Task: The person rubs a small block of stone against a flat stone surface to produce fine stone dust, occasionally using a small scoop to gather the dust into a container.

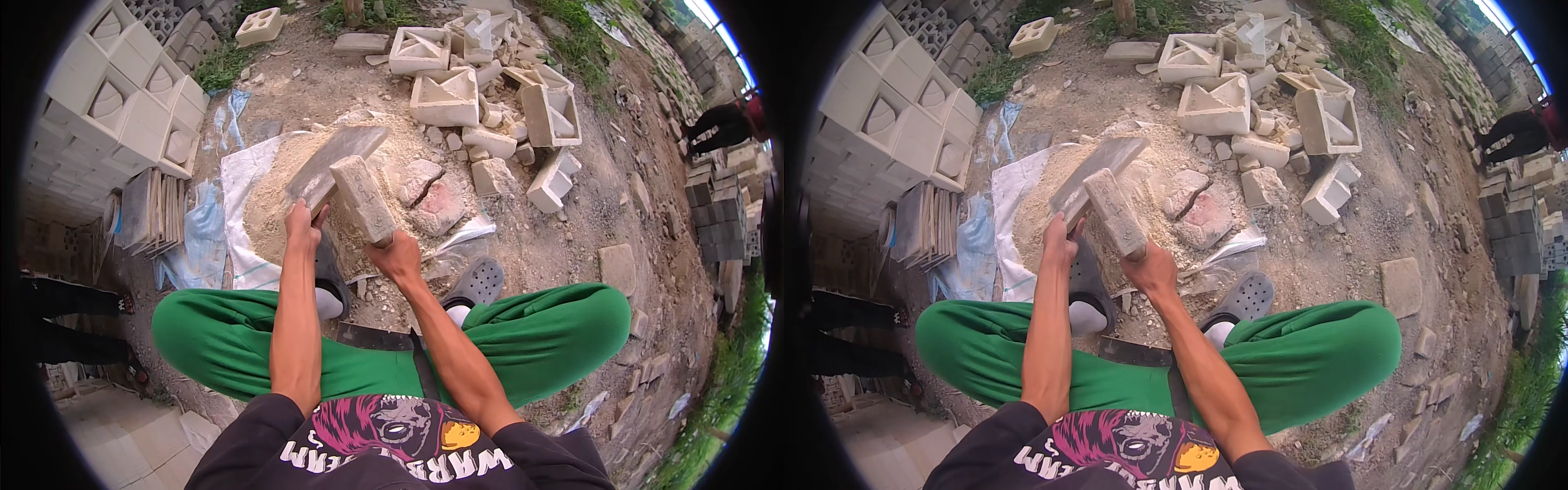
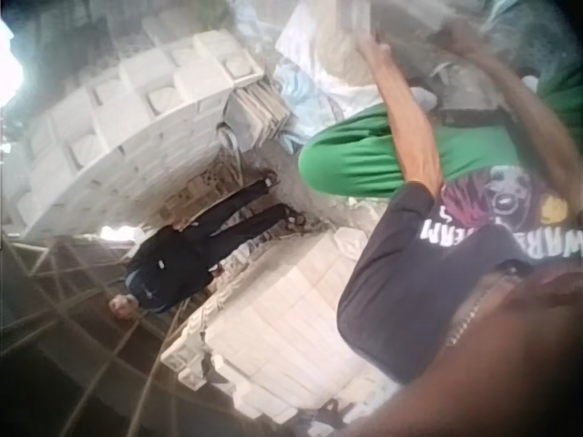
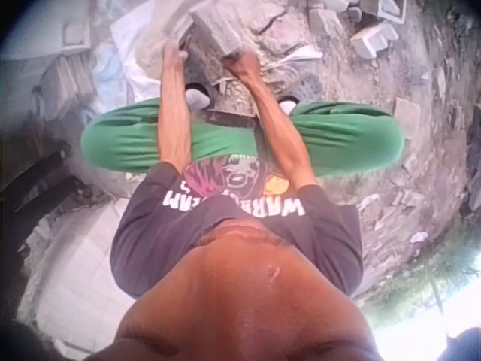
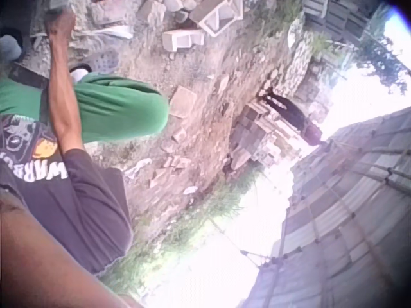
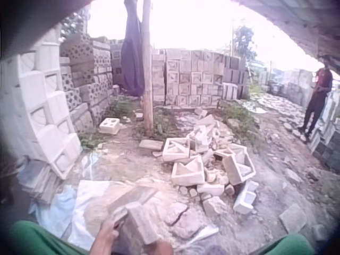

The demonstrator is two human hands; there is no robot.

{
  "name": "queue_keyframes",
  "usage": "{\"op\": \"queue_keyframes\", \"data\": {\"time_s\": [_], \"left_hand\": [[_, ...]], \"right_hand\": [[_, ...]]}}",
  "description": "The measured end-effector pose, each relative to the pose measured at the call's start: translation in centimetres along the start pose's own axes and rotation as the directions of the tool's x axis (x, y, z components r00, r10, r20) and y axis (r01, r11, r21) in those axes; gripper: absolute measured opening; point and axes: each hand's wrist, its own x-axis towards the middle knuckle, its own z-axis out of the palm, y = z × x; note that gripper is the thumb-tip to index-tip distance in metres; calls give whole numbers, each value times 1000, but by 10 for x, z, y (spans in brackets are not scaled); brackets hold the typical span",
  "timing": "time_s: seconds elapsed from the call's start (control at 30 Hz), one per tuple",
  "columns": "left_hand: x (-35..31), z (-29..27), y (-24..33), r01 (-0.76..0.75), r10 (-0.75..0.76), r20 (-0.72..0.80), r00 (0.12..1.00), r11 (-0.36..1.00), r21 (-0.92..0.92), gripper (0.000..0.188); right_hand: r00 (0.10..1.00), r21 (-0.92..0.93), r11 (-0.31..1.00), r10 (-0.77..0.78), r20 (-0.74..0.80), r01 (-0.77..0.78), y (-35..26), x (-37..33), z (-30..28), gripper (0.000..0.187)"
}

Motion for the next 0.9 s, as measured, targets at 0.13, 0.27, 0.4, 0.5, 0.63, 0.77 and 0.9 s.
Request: {"op": "queue_keyframes", "data": {"time_s": [0.13, 0.27, 0.4, 0.5, 0.63, 0.77, 0.9], "left_hand": [[-23, 35, -25, -117, 97, 110, 989, 974, 194, 31], [-45, 84, -68, -239, 167, 277, 946, 939, 249, 54], [-21, 99, -142, -292, 192, 315, 930, 904, 312, 65], [-6, 91, -201, -533, 384, 369, 846, 612, 584, 68], [-62, 80, -200, -420, 170, 389, 906, 492, 763, 69], [-51, 52, -199, -425, 160, 402, 902, 162, 891, 52], [-31, 11, -187, -498, 488, 437, 755, -6, 867, 33]], "right_hand": [[979, 82, 993, 100, -177, -87, 22, 7, -22, 34], [859, 67, 997, 64, -509, -34, 58, 15, -42, 38], [802, 229, 971, 194, -565, -73, 96, 20, -53, 41], [765, 541, 789, 532, -363, -292, 107, 11, -62, 39], [722, 544, 765, 587, -368, -345, 120, 5, -67, 41], [714, 459, 764, 620, -325, -453, 134, 10, -54, 39], [745, 257, 753, 650, -150, -606, 117, 12, -48, 42]]}}
